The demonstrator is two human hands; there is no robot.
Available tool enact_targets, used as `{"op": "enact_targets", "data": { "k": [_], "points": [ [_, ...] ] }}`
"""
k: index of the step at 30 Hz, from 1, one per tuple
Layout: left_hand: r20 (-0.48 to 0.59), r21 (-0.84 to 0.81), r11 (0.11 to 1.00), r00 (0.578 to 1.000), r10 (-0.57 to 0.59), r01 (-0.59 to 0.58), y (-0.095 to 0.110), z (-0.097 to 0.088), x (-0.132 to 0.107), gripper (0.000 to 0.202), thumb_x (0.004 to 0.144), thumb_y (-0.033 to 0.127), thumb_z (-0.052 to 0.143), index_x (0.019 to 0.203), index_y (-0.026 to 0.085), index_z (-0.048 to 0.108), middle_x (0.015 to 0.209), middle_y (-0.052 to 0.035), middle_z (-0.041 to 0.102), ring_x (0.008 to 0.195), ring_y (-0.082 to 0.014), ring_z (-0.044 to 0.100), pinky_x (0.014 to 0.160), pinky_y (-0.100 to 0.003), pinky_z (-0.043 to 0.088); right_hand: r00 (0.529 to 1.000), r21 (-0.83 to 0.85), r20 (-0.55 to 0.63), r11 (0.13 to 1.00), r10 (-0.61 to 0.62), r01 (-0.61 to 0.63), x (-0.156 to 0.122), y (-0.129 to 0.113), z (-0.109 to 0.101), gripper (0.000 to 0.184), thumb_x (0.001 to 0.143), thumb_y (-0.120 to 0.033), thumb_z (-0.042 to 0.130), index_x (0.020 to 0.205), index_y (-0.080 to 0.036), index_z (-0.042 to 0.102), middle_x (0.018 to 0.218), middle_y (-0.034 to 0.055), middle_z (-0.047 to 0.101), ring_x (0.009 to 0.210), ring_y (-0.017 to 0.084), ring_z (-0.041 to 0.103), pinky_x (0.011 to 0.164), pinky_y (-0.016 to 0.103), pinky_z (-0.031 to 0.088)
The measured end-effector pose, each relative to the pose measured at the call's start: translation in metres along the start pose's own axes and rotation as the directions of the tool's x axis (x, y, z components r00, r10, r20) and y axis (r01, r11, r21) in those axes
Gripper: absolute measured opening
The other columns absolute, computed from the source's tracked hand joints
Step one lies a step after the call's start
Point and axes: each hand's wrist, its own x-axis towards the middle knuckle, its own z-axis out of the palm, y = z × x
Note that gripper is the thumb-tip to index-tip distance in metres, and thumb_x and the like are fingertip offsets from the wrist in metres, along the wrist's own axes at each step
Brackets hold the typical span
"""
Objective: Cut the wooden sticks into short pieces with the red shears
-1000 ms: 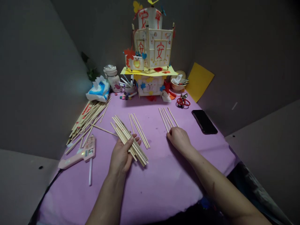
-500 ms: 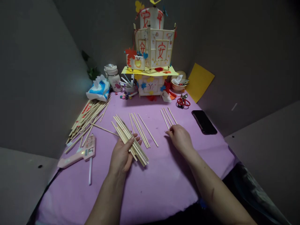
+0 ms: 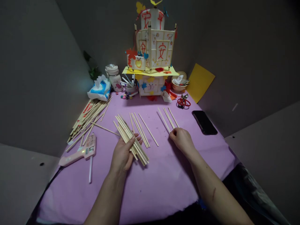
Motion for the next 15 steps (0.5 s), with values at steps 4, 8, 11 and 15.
{"op": "enact_targets", "data": {
  "k": [4,8,11,15],
  "points": [
    [-0.016,-0.007,1.000,1.000,-0.008,0.008,-0.0006,0.0001,-0.0003,0.026,0.076,0.003,0.065,0.100,0.013,0.059,0.093,-0.0091,0.069,0.077,-0.0167,0.070,0.084,-0.039,0.060,0.999,0.214,0.032,0.977,-0.021,0.014,-0.0020,0.0004,0.0000,0.019,0.080,-0.024,0.050,0.066,-0.018,0.061,0.064,0.0035,0.064,0.061,0.015,0.054,0.060,0.027,0.034],
    [-0.028,-0.023,1.000,0.999,-0.018,0.017,-0.0004,0.0003,-0.0008,0.026,0.077,0.003,0.065,0.099,0.014,0.059,0.093,-0.0097,0.069,0.078,-0.0171,0.070,0.087,-0.041,0.059,0.991,0.483,0.124,0.875,-0.041,-0.024,-0.0034,-0.0023,0.0010,0.024,0.084,-0.031,0.047,0.068,-0.018,0.059,0.055,-0.0002,0.056,0.054,0.013,0.048,0.056,0.026,0.034],
    [-0.030,-0.017,1.000,0.999,-0.016,0.015,-0.0004,0.0006,-0.0007,0.026,0.077,0.003,0.065,0.099,0.014,0.059,0.093,-0.0094,0.069,0.078,-0.0166,0.070,0.087,-0.041,0.059,0.962,0.728,0.257,0.673,-0.094,-0.129,-0.0033,-0.0039,0.0000,0.024,0.086,-0.038,0.049,0.076,-0.017,0.058,0.066,0.0009,0.061,0.054,0.011,0.046,0.053,0.025,0.034],
    [-0.021,-0.010,1.000,1.000,-0.016,0.015,-0.0012,0.0005,0.0000,0.026,0.077,0.003,0.066,0.099,0.014,0.059,0.092,-0.0075,0.069,0.077,-0.0151,0.069,0.086,-0.039,0.059,0.902,0.889,0.393,0.324,-0.178,-0.323,-0.0007,-0.0023,-0.0022,0.025,0.081,-0.042,0.061,0.080,-0.018,0.053,0.072,0.0002,0.061,0.054,0.009,0.045,0.051,0.023,0.032]
  ]
}}
